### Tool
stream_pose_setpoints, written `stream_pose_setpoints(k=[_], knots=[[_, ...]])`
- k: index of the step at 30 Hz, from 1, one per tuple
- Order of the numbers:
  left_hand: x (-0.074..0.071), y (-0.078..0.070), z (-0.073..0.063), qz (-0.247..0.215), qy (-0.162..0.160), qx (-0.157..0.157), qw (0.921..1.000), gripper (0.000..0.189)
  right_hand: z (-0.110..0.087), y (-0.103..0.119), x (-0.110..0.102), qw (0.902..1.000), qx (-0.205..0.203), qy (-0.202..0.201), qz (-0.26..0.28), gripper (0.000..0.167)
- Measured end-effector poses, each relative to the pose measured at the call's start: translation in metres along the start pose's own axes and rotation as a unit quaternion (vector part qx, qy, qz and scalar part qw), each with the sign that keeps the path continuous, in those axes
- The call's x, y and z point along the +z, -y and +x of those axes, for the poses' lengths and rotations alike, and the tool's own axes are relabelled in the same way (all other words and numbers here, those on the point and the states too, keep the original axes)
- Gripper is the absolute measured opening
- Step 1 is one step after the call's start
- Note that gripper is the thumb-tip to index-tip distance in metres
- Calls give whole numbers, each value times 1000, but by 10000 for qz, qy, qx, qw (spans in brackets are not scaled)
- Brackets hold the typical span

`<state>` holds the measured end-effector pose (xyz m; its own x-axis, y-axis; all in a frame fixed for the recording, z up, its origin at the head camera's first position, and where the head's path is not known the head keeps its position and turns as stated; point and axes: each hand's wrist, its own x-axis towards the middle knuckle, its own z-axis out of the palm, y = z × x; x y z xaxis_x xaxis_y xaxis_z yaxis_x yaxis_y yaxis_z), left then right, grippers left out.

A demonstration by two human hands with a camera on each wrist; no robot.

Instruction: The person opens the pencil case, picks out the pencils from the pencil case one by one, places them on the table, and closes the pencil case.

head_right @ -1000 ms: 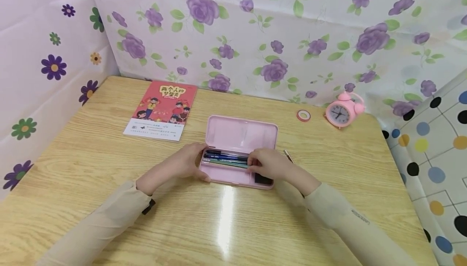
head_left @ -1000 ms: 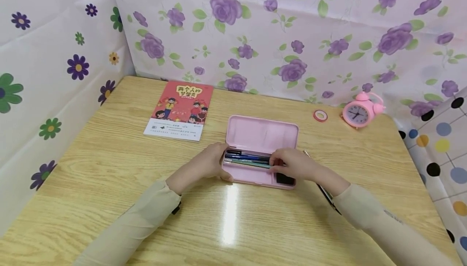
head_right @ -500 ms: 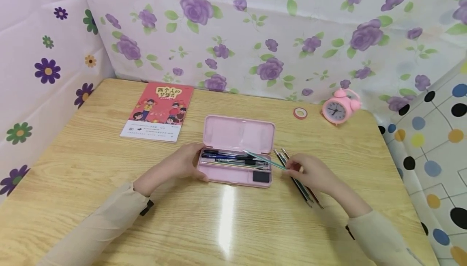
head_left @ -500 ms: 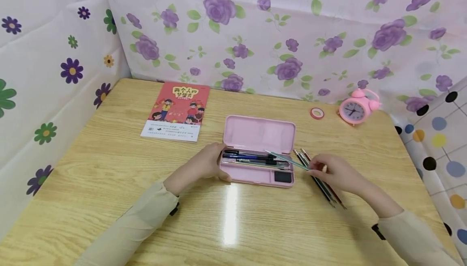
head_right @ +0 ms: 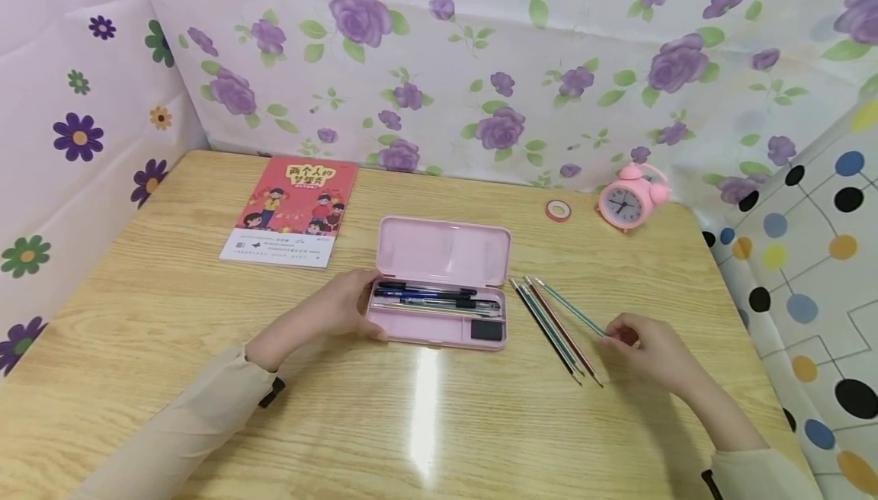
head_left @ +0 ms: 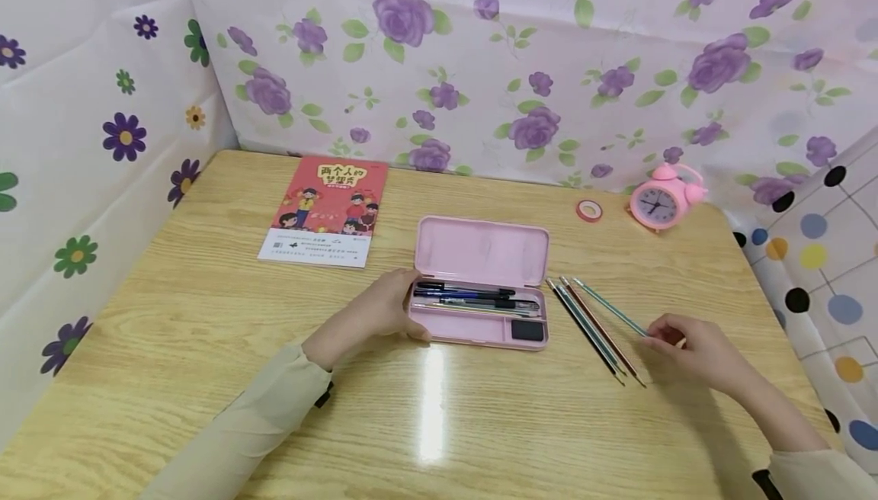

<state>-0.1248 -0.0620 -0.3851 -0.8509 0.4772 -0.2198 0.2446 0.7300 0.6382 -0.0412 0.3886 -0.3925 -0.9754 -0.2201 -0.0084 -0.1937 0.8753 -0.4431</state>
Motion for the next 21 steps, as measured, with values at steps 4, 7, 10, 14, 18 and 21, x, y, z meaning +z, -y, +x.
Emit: stream_pose_setpoints(k=[4,7,10,14,18,21], knots=[[1,1,0,46,-12,-20,10000,96,-4,-5,5,9991,385,161,-99,13],[1,0,0,23,9,19,10000,95,-6,-5,10,9978,519,361,-194,14],[1,0,2,-13,18,38,10000,94,-4,-1,14,9966,559,535,-296,15],[0,1,2,66,10,9,10000,93,-1,4,16,9953,545,702,-389,16],[0,1,2,132,14,-11,9999,93,1,6,16,9946,562,797,-349,16],[-1,2,1,120,29,-39,9999,95,2,8,13,9947,530,825,-314,17]])
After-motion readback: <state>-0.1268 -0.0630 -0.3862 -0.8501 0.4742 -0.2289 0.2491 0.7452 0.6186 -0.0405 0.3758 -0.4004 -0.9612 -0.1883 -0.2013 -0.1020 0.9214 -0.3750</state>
